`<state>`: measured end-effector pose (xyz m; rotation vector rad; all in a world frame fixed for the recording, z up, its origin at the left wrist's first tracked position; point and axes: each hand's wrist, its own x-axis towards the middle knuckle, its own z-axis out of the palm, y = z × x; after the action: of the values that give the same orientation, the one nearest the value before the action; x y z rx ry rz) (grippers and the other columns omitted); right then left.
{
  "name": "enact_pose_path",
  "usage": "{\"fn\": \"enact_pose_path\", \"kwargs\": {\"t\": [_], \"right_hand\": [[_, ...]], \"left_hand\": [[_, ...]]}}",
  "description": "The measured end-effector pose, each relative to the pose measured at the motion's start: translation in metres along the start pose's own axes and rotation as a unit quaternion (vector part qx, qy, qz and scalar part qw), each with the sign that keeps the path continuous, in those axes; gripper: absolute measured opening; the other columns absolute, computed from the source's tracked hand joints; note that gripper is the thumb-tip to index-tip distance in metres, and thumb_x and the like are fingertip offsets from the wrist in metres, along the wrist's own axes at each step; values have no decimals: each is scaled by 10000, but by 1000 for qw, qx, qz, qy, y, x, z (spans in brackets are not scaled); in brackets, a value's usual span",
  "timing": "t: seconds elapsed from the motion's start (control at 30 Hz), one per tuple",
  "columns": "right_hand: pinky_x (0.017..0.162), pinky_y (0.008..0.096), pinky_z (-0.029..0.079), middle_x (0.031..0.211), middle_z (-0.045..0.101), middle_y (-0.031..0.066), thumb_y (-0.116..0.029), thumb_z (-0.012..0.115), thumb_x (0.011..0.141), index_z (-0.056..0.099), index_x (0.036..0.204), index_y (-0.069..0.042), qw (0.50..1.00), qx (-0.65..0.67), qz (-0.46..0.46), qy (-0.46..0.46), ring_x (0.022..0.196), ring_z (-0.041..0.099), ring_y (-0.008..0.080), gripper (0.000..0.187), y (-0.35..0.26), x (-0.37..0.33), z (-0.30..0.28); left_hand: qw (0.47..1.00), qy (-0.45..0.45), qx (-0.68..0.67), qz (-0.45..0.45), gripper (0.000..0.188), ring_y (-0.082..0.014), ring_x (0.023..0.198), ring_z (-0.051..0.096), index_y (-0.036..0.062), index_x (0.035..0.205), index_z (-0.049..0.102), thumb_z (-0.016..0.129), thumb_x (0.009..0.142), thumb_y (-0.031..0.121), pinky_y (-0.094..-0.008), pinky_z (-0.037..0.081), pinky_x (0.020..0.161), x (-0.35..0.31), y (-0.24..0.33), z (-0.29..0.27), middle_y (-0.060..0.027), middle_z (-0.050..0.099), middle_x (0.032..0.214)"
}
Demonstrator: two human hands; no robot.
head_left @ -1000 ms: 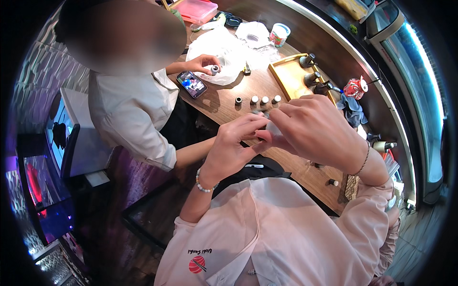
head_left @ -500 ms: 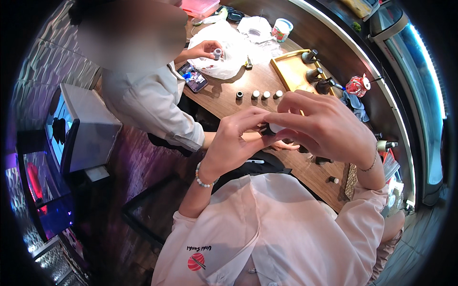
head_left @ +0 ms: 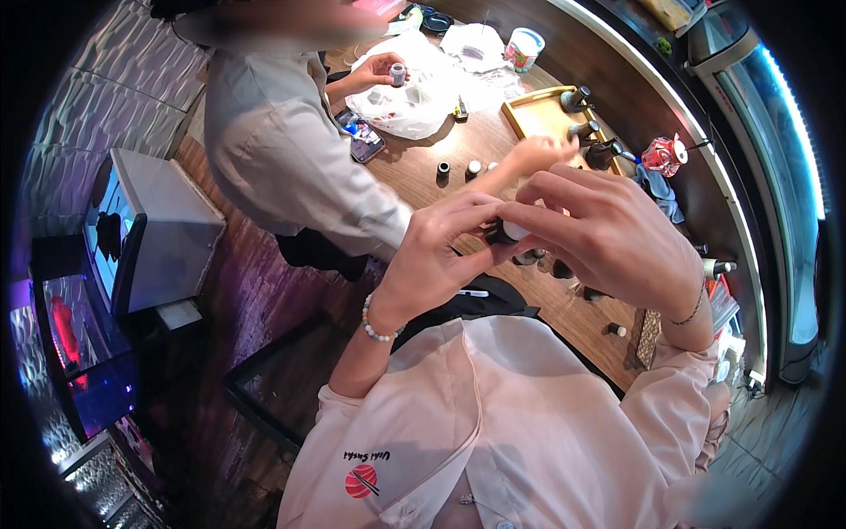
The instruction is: The person assembles small ceramic teapots and cups by attaching white circular bases to the bottoms of the pieces. They retrieve items from a plastic bag, place them on the table, and align the bases before pressing them into place. A coworker performs similar actions across the table.
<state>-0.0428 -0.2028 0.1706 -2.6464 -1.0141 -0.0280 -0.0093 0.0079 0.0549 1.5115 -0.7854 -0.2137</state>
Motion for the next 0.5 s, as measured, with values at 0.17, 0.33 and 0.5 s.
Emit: {"fn": "enact_pose_path", "kwargs": {"t": [0.17,0.33,0.5], "right_hand": [[674,387,513,977,637,51,-181,772,826,694,1216,-84,1000,-19,10,-22,837,651,255,409,-3,-1,0],[668,379,512,964,635,52,-154,774,819,700,1231,-84,999,-39,-8,5,834,647,244,424,-5,1,0],[681,377,525,1023,665,58,-85,794,805,728,1244,-110,1000,3,-1,31,825,661,239,444,-2,2,-7]], "left_hand": [[999,-7,40,9,338,-163,927,727,-31,1135,748,822,807,-69,-276,609,778,-1,0,0,-114,743,1131],[999,-14,39,13,317,-162,905,729,-31,1123,747,824,817,-57,-273,602,756,2,4,-2,-106,748,1104],[999,0,43,22,317,-158,861,743,-30,1121,744,832,818,-47,-275,597,750,4,4,-4,-108,749,1089]]}}
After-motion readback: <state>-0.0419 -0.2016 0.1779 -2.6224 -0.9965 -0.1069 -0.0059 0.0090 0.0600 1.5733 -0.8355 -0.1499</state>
